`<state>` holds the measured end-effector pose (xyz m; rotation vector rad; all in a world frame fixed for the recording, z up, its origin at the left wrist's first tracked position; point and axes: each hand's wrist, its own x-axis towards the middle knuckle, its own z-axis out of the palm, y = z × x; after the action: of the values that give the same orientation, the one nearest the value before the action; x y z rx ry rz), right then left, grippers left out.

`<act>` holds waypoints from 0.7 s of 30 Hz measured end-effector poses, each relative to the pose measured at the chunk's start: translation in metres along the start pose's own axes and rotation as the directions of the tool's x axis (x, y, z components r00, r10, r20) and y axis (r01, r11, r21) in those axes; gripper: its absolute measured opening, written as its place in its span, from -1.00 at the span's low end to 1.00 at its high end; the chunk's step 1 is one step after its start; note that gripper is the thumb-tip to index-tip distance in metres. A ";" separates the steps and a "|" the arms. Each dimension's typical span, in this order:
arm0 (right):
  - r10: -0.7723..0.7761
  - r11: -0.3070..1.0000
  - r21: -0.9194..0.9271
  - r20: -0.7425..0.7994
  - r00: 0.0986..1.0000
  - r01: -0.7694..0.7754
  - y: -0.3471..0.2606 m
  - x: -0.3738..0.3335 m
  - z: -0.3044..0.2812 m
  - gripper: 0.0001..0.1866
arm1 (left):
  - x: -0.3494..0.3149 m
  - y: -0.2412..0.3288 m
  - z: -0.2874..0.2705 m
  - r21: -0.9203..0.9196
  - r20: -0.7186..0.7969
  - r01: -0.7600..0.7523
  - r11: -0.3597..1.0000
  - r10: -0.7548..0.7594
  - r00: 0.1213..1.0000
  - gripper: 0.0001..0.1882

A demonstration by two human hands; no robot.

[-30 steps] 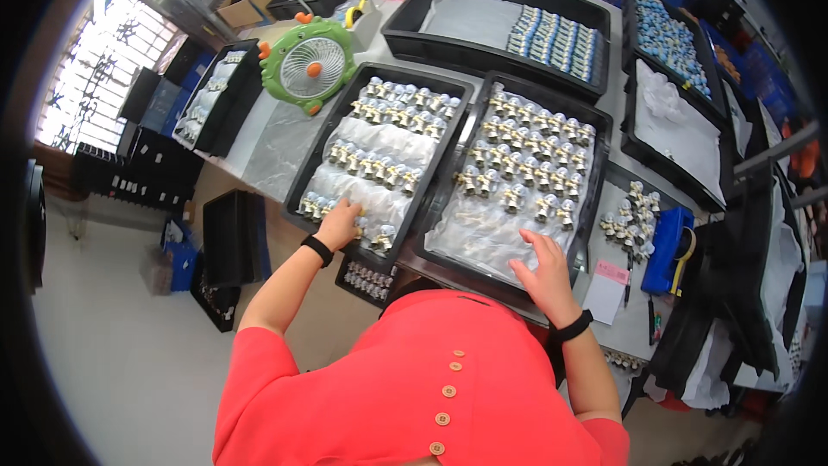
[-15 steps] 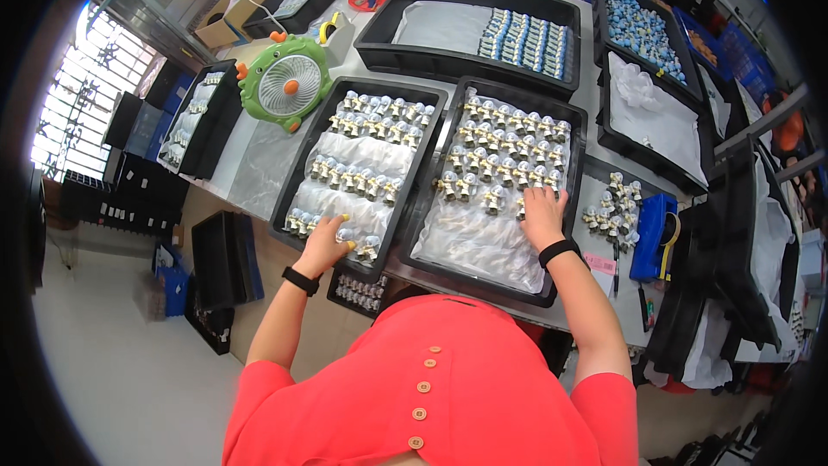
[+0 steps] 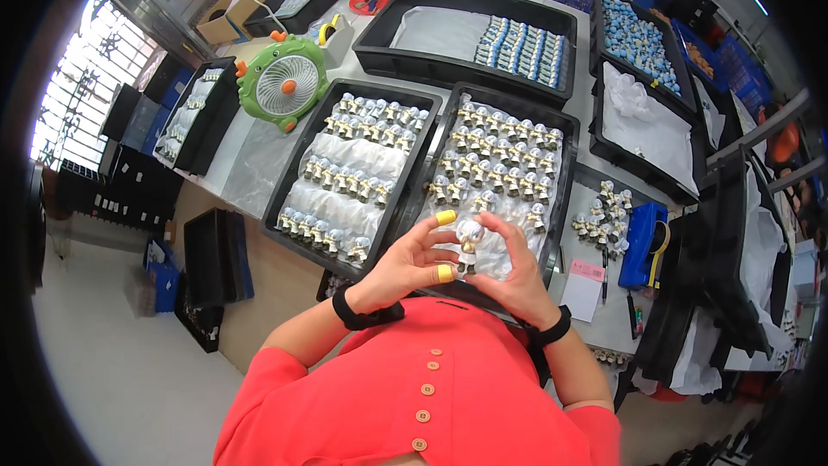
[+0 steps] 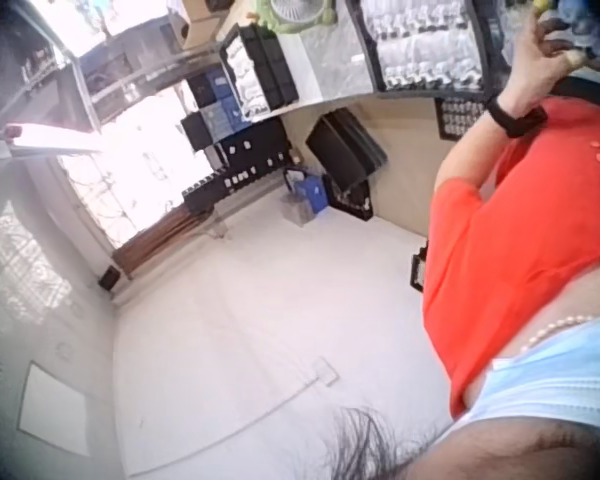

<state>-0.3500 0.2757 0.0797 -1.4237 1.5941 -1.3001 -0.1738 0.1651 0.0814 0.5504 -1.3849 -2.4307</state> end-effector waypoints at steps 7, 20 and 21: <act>-0.227 0.961 -0.171 -0.049 0.973 0.215 -0.006 -0.018 0.004 -0.13 | 0.000 -0.003 0.020 0.070 0.026 -0.016 0.997 0.015 1.000 -0.34; -0.278 0.946 -0.182 -0.022 0.960 0.270 -0.010 -0.016 0.009 0.02 | -0.006 0.002 0.020 -0.042 0.019 -0.004 0.999 0.005 1.000 -0.47; -0.276 0.950 -0.158 -0.030 0.961 0.268 -0.008 -0.016 0.010 0.00 | -0.007 0.002 0.019 -0.040 0.013 -0.013 0.999 0.014 1.000 -0.47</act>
<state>-0.3343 0.2889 0.0819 -1.7684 1.6016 -1.4038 -0.1768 0.1817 0.0931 0.5143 -1.3383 -2.4501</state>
